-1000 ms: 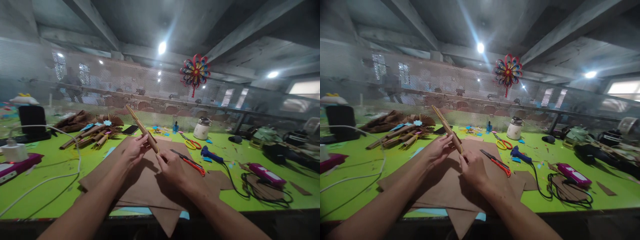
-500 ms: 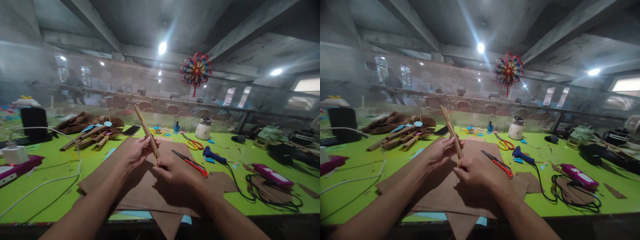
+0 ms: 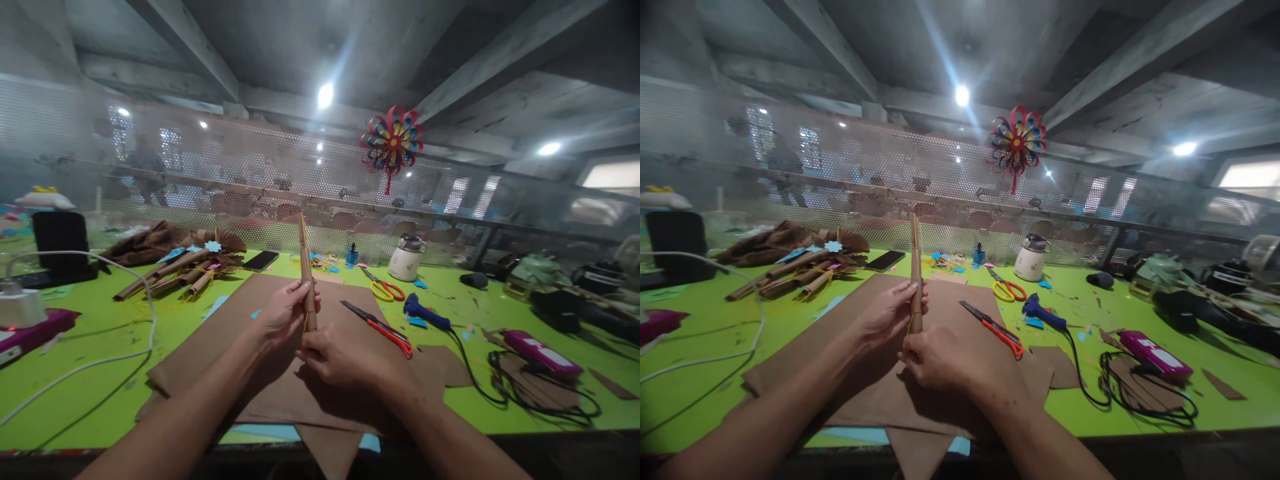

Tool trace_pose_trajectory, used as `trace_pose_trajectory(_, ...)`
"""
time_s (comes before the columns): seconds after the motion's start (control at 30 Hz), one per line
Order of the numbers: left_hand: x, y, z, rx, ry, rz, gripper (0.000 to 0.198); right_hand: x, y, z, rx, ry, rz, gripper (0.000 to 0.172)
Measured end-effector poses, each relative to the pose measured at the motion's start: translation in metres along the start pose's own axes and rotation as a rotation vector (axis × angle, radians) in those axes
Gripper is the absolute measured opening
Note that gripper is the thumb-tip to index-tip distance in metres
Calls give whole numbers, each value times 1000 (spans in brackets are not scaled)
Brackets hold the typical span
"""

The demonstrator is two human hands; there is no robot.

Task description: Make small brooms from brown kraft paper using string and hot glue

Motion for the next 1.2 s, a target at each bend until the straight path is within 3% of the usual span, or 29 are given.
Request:
trace_pose_trajectory(0.13, 3, -2, -6, -9, 1, -10, 10, 0, 18, -2, -179, 90, -22, 29)
trace_pose_trajectory(0.3, 11, -15, -1, -113, 93, 69, 19, -5, 61, -48, -425, -66, -565, 32)
trace_pose_trajectory(0.37, 14, -22, 6, -157, 144, 104, 20, -6, 65, -62, -453, -112, -668, 28)
trace_pose_trajectory(0.6, 11, -28, 21, -358, 40, 201, 26, -4, 60, -67, -375, -174, -743, 23)
trace_pose_trajectory(0.87, 10, -30, 17, -513, -72, 226, 23, -5, 56, -64, -556, -166, -762, 20)
trace_pose_trajectory(1.0, 12, -32, 19, -432, -6, 197, 21, -7, 53, -63, -610, -187, -774, 19)
trace_pose_trajectory(1.2, 14, -27, 14, -125, 85, 112, 16, -1, 58, -67, -386, -125, -885, 20)
Point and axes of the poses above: each hand's wrist, its own x-axis away from the middle knuckle, its own y-axis out of the back of the hand, z = x × y, the point moved 6 cm from there along -x, towards the middle knuckle, and after that the axes turned 1 degree about -x, right-handed, at the moved point
